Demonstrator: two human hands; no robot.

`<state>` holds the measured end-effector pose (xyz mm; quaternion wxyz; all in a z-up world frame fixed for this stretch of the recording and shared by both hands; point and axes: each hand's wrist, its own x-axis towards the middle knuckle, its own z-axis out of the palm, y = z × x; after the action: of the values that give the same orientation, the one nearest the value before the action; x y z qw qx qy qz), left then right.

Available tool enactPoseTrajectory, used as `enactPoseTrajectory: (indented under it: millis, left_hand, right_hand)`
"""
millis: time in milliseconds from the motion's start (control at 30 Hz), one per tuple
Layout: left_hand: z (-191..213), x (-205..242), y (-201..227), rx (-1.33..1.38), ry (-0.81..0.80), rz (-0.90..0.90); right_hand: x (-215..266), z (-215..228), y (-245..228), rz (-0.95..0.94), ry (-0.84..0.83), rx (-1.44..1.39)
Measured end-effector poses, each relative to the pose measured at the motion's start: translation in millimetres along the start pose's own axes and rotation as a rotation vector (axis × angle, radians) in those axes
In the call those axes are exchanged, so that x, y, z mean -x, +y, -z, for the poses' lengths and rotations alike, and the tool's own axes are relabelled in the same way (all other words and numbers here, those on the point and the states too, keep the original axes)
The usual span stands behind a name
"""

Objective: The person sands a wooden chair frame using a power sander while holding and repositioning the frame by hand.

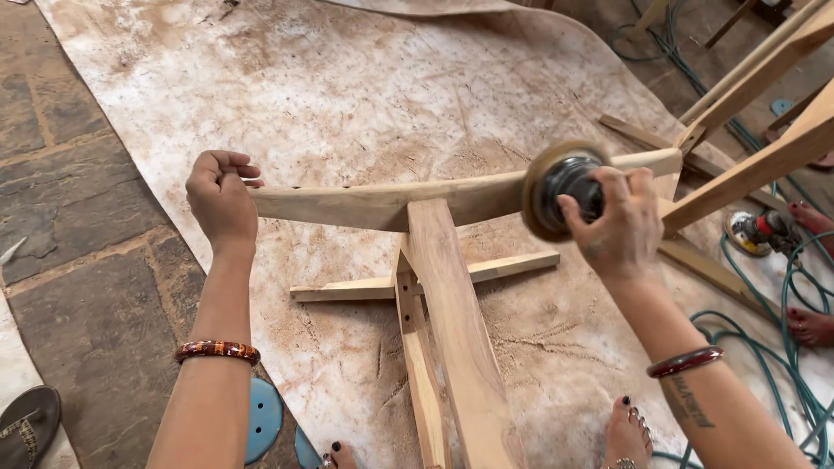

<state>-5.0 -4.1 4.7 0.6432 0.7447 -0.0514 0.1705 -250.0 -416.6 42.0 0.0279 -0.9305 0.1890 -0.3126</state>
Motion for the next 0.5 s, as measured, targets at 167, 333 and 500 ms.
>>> enactPoseTrajectory:
  millis: [167,333,500]
  left_hand:
    - [0.7,-1.6,-3.0,0.041,-0.012,-0.021]
    - [2.0,-1.0,-1.7,0.030,-0.009,-0.005]
    - [3.5,-3.0,-6.7,0.023,-0.047,-0.007]
  right_hand:
    - [4.5,3.9,-42.8,0.121,0.010,0.068]
    - [16.9,7.5,-60.0,0.175,0.018,0.027]
    - [18.0,-2.1,-78.2,0.191,-0.052,0.046]
